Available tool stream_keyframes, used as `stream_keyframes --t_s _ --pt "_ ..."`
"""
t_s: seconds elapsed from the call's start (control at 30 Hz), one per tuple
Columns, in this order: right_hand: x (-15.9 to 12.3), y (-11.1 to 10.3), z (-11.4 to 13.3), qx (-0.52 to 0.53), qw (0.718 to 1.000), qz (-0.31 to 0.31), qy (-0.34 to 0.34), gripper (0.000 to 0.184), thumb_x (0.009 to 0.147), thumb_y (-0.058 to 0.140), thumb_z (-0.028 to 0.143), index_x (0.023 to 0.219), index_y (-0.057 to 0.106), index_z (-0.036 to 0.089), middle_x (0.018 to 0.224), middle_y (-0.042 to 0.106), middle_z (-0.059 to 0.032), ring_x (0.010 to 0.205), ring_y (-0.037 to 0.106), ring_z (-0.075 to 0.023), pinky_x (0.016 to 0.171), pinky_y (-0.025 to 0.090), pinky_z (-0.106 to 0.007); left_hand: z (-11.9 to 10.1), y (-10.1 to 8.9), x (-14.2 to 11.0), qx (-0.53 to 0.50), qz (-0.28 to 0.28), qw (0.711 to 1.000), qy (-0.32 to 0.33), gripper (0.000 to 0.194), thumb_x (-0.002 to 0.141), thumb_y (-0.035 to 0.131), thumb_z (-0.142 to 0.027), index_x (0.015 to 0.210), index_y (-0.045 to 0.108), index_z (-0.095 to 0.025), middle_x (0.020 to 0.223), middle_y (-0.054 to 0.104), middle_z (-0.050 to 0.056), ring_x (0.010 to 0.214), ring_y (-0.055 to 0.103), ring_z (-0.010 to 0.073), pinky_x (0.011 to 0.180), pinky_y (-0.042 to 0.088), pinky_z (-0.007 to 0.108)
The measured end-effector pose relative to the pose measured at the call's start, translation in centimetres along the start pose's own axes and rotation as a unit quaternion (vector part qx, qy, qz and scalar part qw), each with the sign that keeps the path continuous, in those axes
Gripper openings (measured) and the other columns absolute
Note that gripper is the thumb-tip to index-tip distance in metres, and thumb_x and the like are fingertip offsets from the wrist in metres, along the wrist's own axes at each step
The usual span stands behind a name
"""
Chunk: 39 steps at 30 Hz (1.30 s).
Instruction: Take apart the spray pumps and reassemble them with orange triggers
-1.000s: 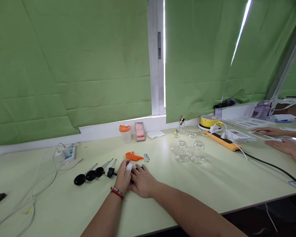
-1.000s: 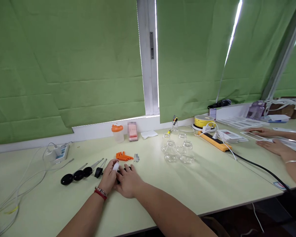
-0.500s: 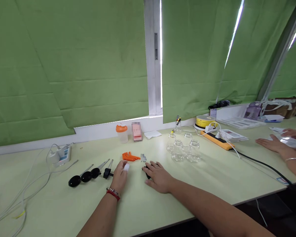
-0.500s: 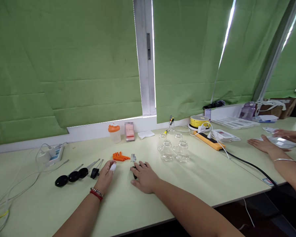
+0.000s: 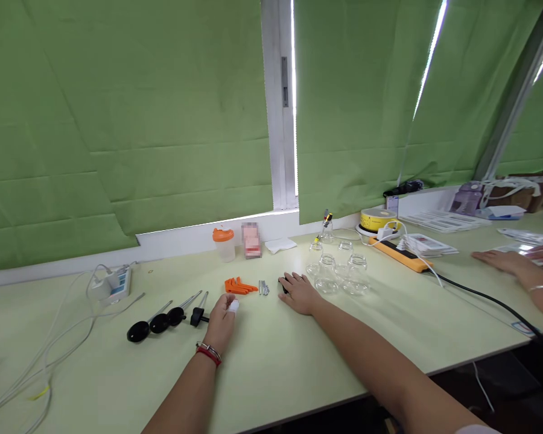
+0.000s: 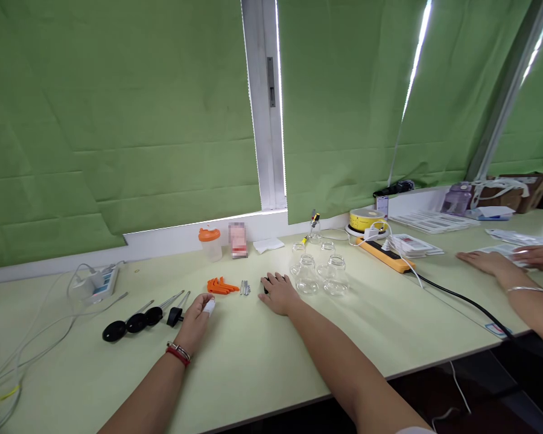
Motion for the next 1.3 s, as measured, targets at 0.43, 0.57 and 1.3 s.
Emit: stream_keyframes --t_s 0.43,0.57,1.3 --pt "0.7 0.2 -0.7 0.004 1.000 0.008 -0.003 0.064 0.088 0.022 0.057 0.143 0.023 0.025 0.151 0.017 -0.0064 0.137 0.014 -0.0291 0.108 0.007 -0.047 -0.3 0.1 -0.3 0.021 0.009 1.000 0.005 0.021 0.080 0.049 -0.037 0.088 0.055 -0.018 0.083 0.059 0.003 0.081 0.056 0.0196 0.076 0.044 0.035" --pt "0.7 0.2 -0.6 -0.003 1.000 0.009 0.002 0.065 0.088 0.020 0.058 0.144 0.018 0.025 0.152 0.013 -0.0057 0.137 0.011 -0.0288 0.108 0.005 -0.047 0.0 0.2 -0.2 0.022 0.012 1.000 0.000 0.021 0.080 0.050 -0.037 0.088 0.055 -0.018 0.082 0.059 0.003 0.081 0.057 0.0196 0.077 0.044 0.036" --pt "-6.1 -1.8 8.2 0.034 0.953 0.003 -0.300 0.066 0.088 0.036 0.050 0.143 0.022 0.016 0.149 0.022 -0.0130 0.138 0.012 -0.0266 0.110 0.009 -0.049 -4.0 4.3 -3.6 0.321 0.251 0.862 0.302 0.081 0.082 0.049 -0.052 0.145 0.008 -0.022 0.151 0.005 0.015 0.138 0.003 0.0330 0.106 0.005 0.060"
Point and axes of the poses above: each hand's wrist, its own x-axis towards the middle knuckle, its own y-axis out of the palm, z = x × y, the point moved 4 cm from there along x, towards the middle knuckle
